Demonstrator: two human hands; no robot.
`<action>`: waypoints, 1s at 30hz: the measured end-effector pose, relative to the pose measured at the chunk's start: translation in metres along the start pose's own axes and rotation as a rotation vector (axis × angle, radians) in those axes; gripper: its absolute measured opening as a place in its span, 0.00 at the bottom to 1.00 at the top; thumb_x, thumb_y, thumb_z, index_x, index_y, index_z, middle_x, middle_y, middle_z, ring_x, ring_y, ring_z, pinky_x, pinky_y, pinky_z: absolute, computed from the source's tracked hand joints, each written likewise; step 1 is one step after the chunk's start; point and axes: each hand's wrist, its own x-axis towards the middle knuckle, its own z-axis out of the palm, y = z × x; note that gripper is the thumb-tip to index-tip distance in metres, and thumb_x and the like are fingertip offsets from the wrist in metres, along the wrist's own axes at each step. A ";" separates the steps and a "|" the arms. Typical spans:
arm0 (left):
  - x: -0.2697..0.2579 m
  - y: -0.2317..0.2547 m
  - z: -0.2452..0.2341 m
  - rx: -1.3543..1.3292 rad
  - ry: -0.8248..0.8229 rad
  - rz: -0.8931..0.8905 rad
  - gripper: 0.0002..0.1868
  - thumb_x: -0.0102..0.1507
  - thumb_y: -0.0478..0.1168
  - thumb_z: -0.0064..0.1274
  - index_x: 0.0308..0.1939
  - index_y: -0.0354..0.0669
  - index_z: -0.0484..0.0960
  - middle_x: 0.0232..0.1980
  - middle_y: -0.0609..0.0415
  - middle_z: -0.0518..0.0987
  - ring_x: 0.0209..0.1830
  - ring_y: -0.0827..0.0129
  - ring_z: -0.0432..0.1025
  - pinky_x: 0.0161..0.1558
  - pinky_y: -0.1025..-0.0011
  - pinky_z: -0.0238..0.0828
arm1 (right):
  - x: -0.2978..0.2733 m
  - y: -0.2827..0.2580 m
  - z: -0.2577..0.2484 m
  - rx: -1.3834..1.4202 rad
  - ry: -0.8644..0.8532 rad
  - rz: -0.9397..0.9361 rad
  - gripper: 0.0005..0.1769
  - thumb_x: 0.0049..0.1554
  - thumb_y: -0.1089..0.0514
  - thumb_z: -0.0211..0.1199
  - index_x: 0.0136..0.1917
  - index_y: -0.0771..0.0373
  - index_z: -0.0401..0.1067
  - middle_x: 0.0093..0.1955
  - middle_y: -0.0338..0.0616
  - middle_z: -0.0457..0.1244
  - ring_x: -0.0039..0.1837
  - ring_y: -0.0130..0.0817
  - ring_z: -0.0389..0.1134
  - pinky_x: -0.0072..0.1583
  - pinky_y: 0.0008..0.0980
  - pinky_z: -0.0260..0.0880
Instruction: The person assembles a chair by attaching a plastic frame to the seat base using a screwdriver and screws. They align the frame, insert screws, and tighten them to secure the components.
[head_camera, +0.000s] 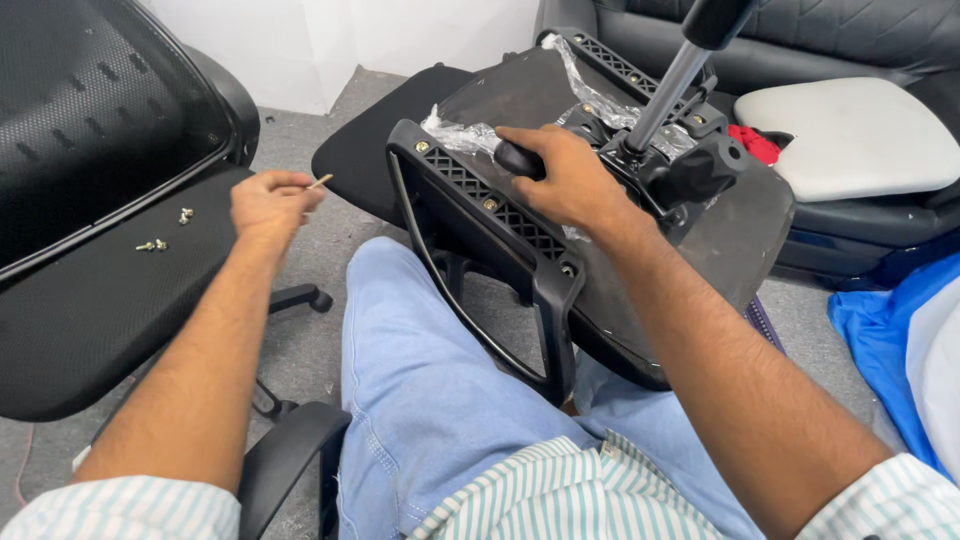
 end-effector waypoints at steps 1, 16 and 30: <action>0.003 -0.008 -0.014 -0.003 0.049 -0.031 0.12 0.56 0.31 0.67 0.43 0.41 0.85 0.35 0.57 0.86 0.31 0.77 0.79 0.31 0.79 0.75 | 0.004 -0.001 -0.001 0.017 -0.036 0.069 0.33 0.49 0.58 0.67 0.68 0.62 0.72 0.57 0.58 0.69 0.58 0.52 0.71 0.63 0.45 0.69; 0.058 -0.111 -0.124 -0.071 0.572 -0.519 0.07 0.59 0.33 0.66 0.35 0.37 0.81 0.29 0.54 0.84 0.21 0.79 0.77 0.20 0.81 0.72 | 0.028 -0.023 0.005 0.107 -0.121 0.454 0.30 0.64 0.44 0.48 0.77 0.48 0.63 0.41 0.46 0.67 0.45 0.33 0.70 0.55 0.42 0.72; 0.139 -0.203 -0.175 -0.135 0.439 -0.618 0.08 0.67 0.37 0.60 0.44 0.38 0.78 0.36 0.53 0.85 0.27 0.74 0.82 0.26 0.78 0.81 | 0.011 0.000 0.015 0.225 -0.080 0.372 0.25 0.56 0.58 0.68 0.65 0.59 0.68 0.47 0.46 0.72 0.46 0.28 0.73 0.51 0.29 0.74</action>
